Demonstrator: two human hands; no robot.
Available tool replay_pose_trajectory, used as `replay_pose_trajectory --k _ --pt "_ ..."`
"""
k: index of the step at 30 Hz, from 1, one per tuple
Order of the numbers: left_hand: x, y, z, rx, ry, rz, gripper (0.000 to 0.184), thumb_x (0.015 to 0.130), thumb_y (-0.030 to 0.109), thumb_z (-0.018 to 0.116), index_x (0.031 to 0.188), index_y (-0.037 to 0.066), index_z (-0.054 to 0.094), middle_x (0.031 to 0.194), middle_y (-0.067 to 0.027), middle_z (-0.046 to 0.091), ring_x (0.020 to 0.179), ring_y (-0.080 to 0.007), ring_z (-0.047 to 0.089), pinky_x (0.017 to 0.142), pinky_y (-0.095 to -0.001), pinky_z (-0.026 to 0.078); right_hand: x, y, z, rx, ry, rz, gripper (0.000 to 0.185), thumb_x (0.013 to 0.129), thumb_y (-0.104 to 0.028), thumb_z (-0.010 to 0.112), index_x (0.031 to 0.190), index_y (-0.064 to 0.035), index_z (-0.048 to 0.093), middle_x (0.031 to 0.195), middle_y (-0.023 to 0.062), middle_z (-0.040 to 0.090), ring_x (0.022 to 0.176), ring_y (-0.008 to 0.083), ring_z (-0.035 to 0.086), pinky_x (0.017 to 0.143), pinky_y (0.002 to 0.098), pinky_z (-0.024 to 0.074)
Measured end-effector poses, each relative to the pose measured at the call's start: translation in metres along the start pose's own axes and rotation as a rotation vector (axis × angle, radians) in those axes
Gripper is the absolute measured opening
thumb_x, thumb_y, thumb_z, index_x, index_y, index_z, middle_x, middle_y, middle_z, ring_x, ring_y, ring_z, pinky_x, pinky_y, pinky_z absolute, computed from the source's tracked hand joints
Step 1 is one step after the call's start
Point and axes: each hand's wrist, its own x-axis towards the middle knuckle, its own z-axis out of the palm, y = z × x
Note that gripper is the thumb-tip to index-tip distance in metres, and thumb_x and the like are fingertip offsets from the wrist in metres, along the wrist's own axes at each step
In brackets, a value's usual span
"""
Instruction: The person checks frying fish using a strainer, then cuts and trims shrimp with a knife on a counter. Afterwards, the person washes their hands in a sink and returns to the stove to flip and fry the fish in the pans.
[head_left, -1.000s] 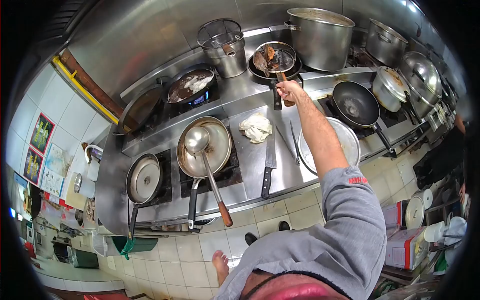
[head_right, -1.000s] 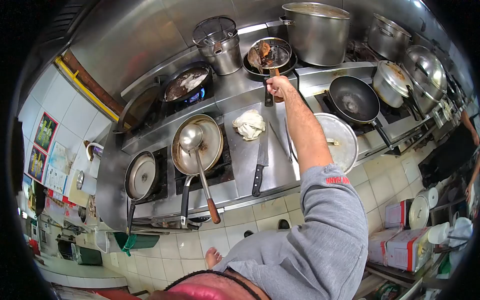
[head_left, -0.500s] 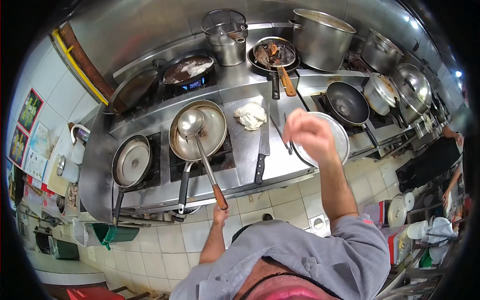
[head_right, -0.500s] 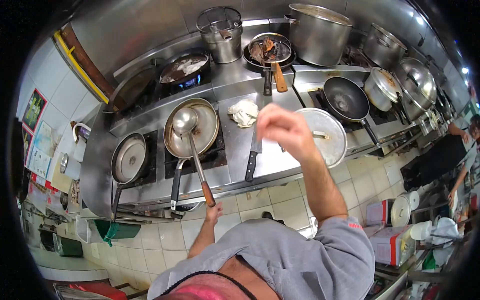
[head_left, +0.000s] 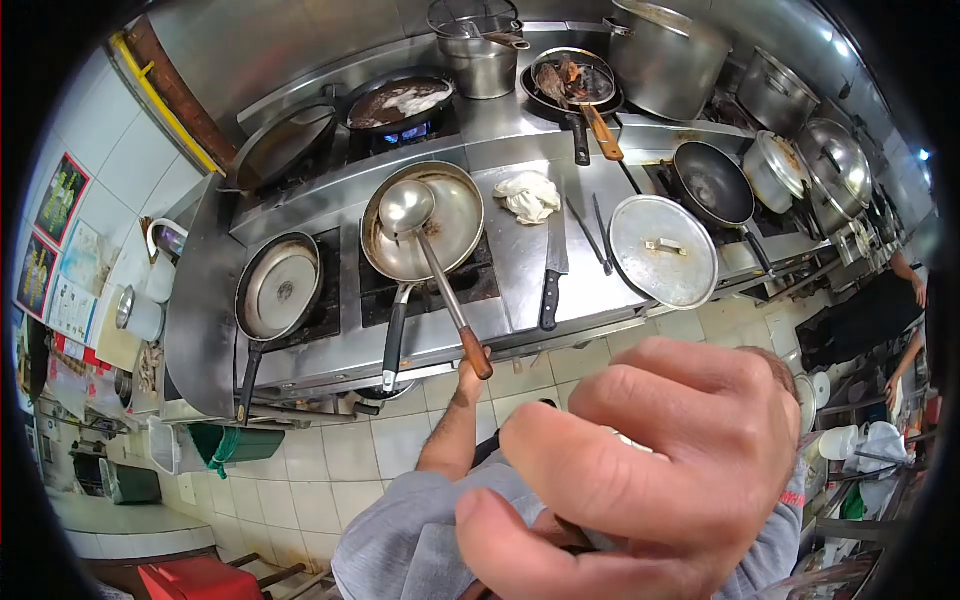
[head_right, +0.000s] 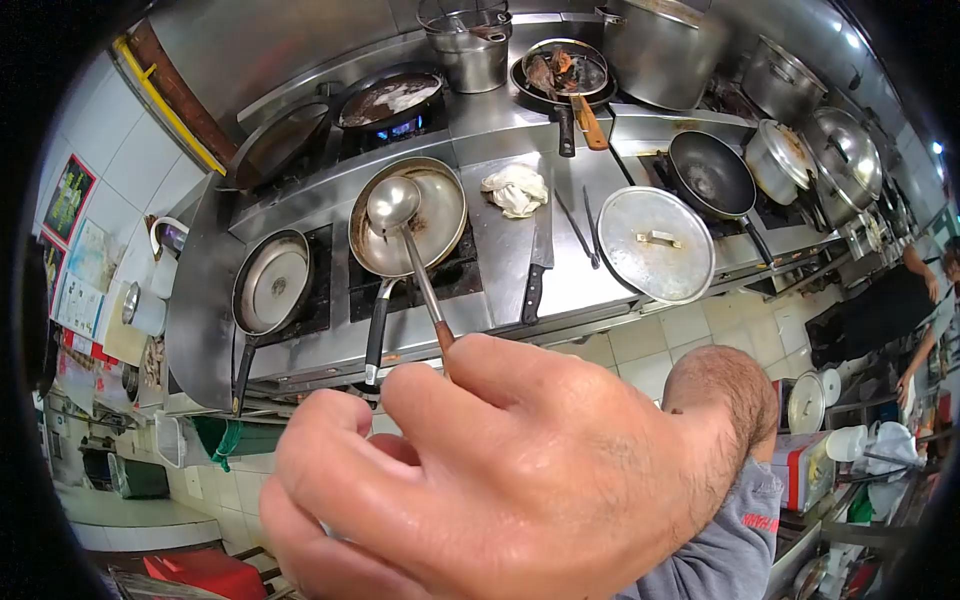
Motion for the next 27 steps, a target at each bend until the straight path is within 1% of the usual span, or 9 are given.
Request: replay_pose_trajectory --k 7,10,11,14,17,18,19,21,27 --pt "0.014 -0.006 -0.005 -0.171 0.037 0.05 0.043 0.077 0.015 0.068 0.114 0.008 0.046 0.088 -0.0024 0.058 0.071 -0.0132 0.057 0.06 -0.0264 0.046 -0.002 -0.016 0.007 -0.061 0.228 0.045 0.031 0.058 -0.009 0.062 0.089 -0.0105 0.063 0.08 0.0117 0.056 0.046 0.0081 0.048 0.034 0.0193 0.0363" --pt "-0.002 0.007 0.002 -0.093 -0.027 0.247 0.014 0.08 0.01 0.065 0.092 0.009 0.058 0.077 -0.0001 0.059 0.066 -0.0122 0.058 0.057 -0.0257 0.047 -0.009 -0.022 -0.016 -0.08 0.194 0.044 0.039 0.058 0.001 0.061 0.096 -0.0092 0.063 0.075 0.0126 0.056 0.046 0.0092 0.049 0.036 0.019 0.0369" --pt "0.002 0.012 0.001 -0.373 -0.069 0.092 0.014 0.08 0.009 0.064 0.092 0.01 0.058 0.076 0.0 0.058 0.065 -0.0123 0.058 0.055 -0.0264 0.047 -0.011 -0.028 -0.024 0.009 0.103 0.115 0.038 0.061 0.002 0.06 0.098 -0.0087 0.063 0.075 0.0115 0.056 0.045 0.0083 0.046 0.036 0.0187 0.0349" --pt "0.066 -0.044 -0.028 -0.259 -0.067 0.164 0.032 0.09 0.039 0.048 0.108 0.013 0.052 0.086 -0.0044 0.059 0.067 -0.0167 0.057 0.055 -0.0303 0.048 -0.013 -0.045 -0.048 0.144 -0.098 0.329 0.042 0.066 0.005 0.062 0.106 -0.0088 0.062 0.076 0.0096 0.057 0.042 0.0054 0.039 0.036 0.0168 0.0296" --pt "0.069 -0.051 -0.027 -0.316 -0.082 0.192 0.032 0.086 0.042 0.051 0.105 0.015 0.054 0.09 0.0013 0.057 0.081 -0.0129 0.056 0.064 -0.0252 0.046 -0.017 -0.057 -0.055 -0.014 -0.046 0.39 0.042 0.067 0.005 0.061 0.108 -0.0087 0.062 0.076 0.0095 0.057 0.042 0.0057 0.038 0.036 0.0171 0.0297" --pt "0.065 -0.049 -0.033 -0.461 -0.14 0.128 0.026 0.086 0.035 0.056 0.104 0.016 0.055 0.091 0.0027 0.055 0.086 -0.0109 0.054 0.068 -0.0259 0.045 -0.016 -0.06 -0.063 -0.019 -0.091 0.402 0.044 0.067 0.006 0.062 0.108 -0.0085 0.062 0.074 0.0101 0.058 0.042 0.0059 0.039 0.037 0.0174 0.0305" --pt "0.041 -0.039 -0.021 -0.032 -0.086 0.397 0.023 0.082 0.024 0.065 0.101 0.016 0.054 0.091 0.003 0.053 0.082 -0.0105 0.052 0.07 -0.0269 0.044 -0.019 -0.063 -0.065 -0.057 -0.103 0.424 0.044 0.067 0.006 0.062 0.108 -0.0085 0.062 0.074 0.0101 0.058 0.042 0.0059 0.039 0.037 0.0174 0.0305" --pt "0.057 -0.043 -0.022 -0.139 -0.008 0.224 0.027 0.078 0.017 0.071 0.099 0.015 0.053 0.091 0.0035 0.051 0.08 -0.0103 0.049 0.071 -0.0274 0.043 -0.025 -0.069 -0.068 -0.15 -0.014 0.435 0.045 0.066 0.007 0.062 0.108 -0.0088 0.062 0.074 0.0107 0.059 0.042 0.0061 0.041 0.037 0.0174 0.0323" --pt "0.041 -0.027 -0.019 -0.162 -0.026 0.253 0.026 0.08 0.021 0.069 0.098 0.014 0.053 0.091 0.0026 0.051 0.084 -0.0107 0.048 0.072 -0.0261 0.041 -0.034 -0.086 -0.097 -0.39 -0.048 0.269 0.051 0.059 0.008 0.057 0.108 -0.007 0.061 0.071 0.0114 0.058 0.039 0.0067 0.037 0.033 0.018 0.0257"
